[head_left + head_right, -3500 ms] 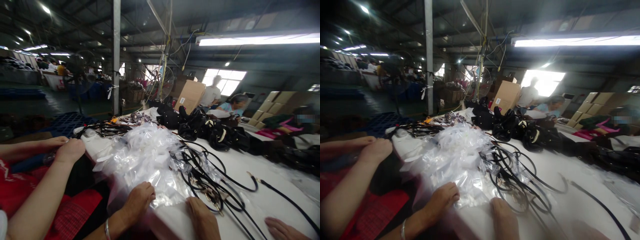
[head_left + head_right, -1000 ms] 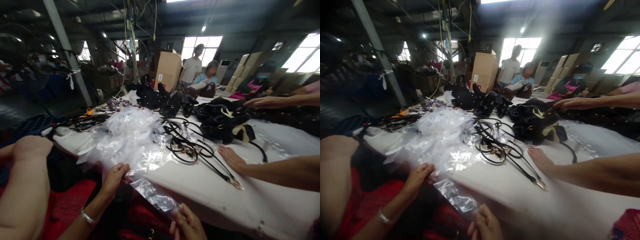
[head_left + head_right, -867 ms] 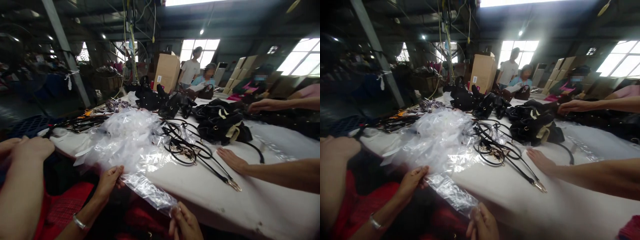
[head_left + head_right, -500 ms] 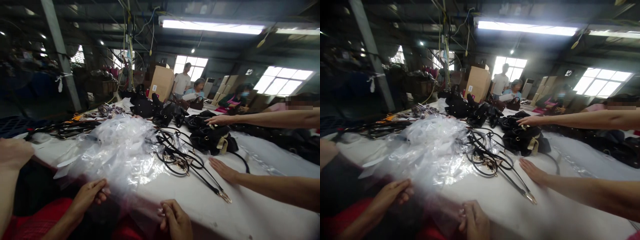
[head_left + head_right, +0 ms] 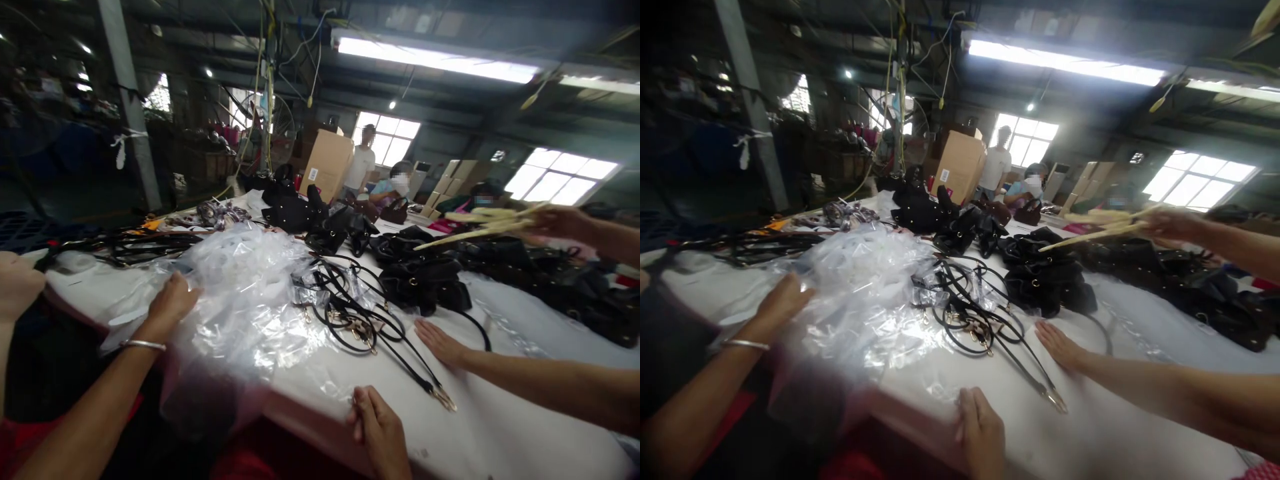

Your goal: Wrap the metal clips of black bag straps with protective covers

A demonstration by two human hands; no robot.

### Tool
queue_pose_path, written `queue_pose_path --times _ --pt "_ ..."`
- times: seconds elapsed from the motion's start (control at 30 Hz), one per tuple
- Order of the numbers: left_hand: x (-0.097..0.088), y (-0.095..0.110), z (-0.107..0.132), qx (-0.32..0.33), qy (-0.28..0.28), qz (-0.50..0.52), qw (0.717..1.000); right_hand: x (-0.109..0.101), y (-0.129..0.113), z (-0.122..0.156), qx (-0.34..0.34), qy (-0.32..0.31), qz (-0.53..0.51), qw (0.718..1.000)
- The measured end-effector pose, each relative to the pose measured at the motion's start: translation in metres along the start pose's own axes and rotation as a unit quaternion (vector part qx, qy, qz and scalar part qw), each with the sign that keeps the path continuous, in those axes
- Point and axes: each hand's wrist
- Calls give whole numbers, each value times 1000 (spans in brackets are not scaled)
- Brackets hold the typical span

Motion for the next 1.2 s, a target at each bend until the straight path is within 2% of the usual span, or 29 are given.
queue_pose_path --times 0.07,0.13,0.17,0.2,0.23,0.27,0.3,0.33,0.37,0.43,0.5,0.6,0.67,0.73,0.8,0.9,1.0,1.1,1.2 --pt "0 14 27 40 46 -63 996 0 -1 9 -1 -10 -14 1000" --pt "5 36 70 185 102 -93 973 5 -6 18 -9 -21 -10 1000" --pt "9 50 95 258 87 -62 960 8 -10 23 -15 -32 -1 999" --pt "16 63 119 319 22 -13 947 12 -15 27 -22 -48 11 999" --pt "26 76 142 361 -91 36 927 16 -19 30 -32 -65 24 997" --pt "36 86 160 379 -227 82 893 19 -24 33 -43 -82 35 995" --pt "48 94 174 372 -333 127 857 21 -28 36 -55 -95 47 993" --pt "59 98 184 351 -411 165 825 23 -31 38 -67 -103 60 991" --pt "69 99 190 311 -466 200 804 24 -32 40 -77 -104 75 989" --pt "84 94 193 224 -520 241 788 24 -33 41 -82 -98 100 987" --pt "91 84 191 154 -533 254 792 25 -32 40 -84 -91 113 986" --pt "91 66 187 92 -542 256 795 37 -28 40 -91 -101 84 987" --pt "87 49 187 63 -539 251 801 51 -20 43 -44 -162 26 985" --pt "80 27 188 40 -522 228 821 69 -5 49 -2 -239 8 971" --pt "70 -2 190 11 -500 195 844 89 14 57 -26 -277 83 957" --pt "53 -47 191 -24 -477 136 868 121 41 68 -86 -278 214 932" --pt "36 -81 194 -48 -467 91 878 140 55 73 -85 -293 258 917" --pt "25 -91 203 -73 -491 98 862 131 58 68 -89 -306 281 905" --pt "27 -79 217 -76 -529 159 830 101 63 61 -96 -292 286 908"
Point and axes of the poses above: each hand's wrist, its own z-axis away from the middle knuckle, its own x-axis out of the palm, y = z × x, and after that the axes turned 4 degrees about x, right-handed
